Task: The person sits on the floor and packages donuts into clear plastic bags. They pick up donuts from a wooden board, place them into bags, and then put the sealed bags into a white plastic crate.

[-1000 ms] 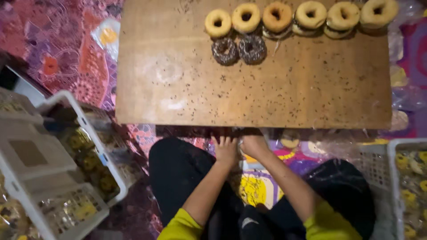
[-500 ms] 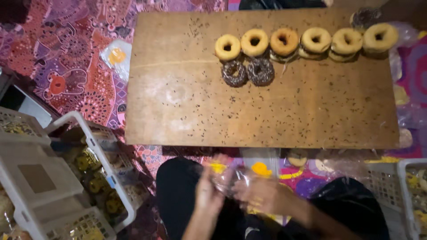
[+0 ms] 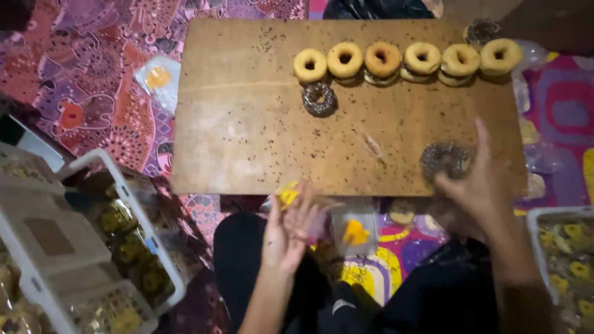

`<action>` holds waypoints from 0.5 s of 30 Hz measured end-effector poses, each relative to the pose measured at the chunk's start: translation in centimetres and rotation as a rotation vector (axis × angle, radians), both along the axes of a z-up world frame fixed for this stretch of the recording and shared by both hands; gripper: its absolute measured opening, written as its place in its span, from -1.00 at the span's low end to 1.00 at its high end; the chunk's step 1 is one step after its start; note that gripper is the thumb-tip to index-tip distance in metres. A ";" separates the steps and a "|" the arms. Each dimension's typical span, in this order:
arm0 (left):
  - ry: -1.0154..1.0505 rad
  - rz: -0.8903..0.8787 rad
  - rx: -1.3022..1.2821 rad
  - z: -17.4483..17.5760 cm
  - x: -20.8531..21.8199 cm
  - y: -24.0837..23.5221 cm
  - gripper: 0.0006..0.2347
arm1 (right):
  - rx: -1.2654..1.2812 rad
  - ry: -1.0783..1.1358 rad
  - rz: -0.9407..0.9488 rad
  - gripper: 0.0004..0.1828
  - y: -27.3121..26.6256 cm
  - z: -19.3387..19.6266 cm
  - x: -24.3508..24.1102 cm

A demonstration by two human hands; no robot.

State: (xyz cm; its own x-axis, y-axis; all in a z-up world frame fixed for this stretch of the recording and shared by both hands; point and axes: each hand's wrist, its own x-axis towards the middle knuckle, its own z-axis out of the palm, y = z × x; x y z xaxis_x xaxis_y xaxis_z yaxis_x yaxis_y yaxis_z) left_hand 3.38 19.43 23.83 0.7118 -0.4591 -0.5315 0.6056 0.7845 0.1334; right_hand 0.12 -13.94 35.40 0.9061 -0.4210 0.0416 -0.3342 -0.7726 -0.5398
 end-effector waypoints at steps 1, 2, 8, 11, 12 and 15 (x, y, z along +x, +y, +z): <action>0.038 -0.019 -0.042 -0.3 -0.3 -1.4 -0.37 | 0.199 0.009 -0.054 0.27 1.2 1.0 -2.6; 0.027 -0.049 -0.045 -0.6 -0.9 -2.9 -0.37 | 0.311 -0.097 0.050 0.32 3.1 1.3 -5.5; -0.238 -0.026 -0.231 -0.8 -7.0 -9.8 -0.53 | 0.016 -0.389 0.114 0.38 8.0 -1.7 -13.5; -0.167 0.040 0.081 2.0 -8.7 -10.2 -0.70 | 0.539 -0.163 0.264 0.41 7.4 -1.3 -13.0; -0.184 0.040 0.124 3.3 -8.8 -10.4 -0.72 | 0.524 -0.205 0.289 0.35 7.6 -0.6 -12.9; -0.229 0.071 0.182 6.7 -9.3 -12.2 -0.69 | 0.332 -0.351 0.269 0.19 9.0 1.6 -12.8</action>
State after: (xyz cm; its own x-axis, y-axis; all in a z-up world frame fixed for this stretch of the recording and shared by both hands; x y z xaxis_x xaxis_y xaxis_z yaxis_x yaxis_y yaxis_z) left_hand -5.87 7.18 30.53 0.8499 -0.3152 -0.4223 0.4875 0.7746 0.4029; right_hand -12.65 -4.96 36.99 0.9391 -0.2183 0.2654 0.0959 -0.5751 -0.8124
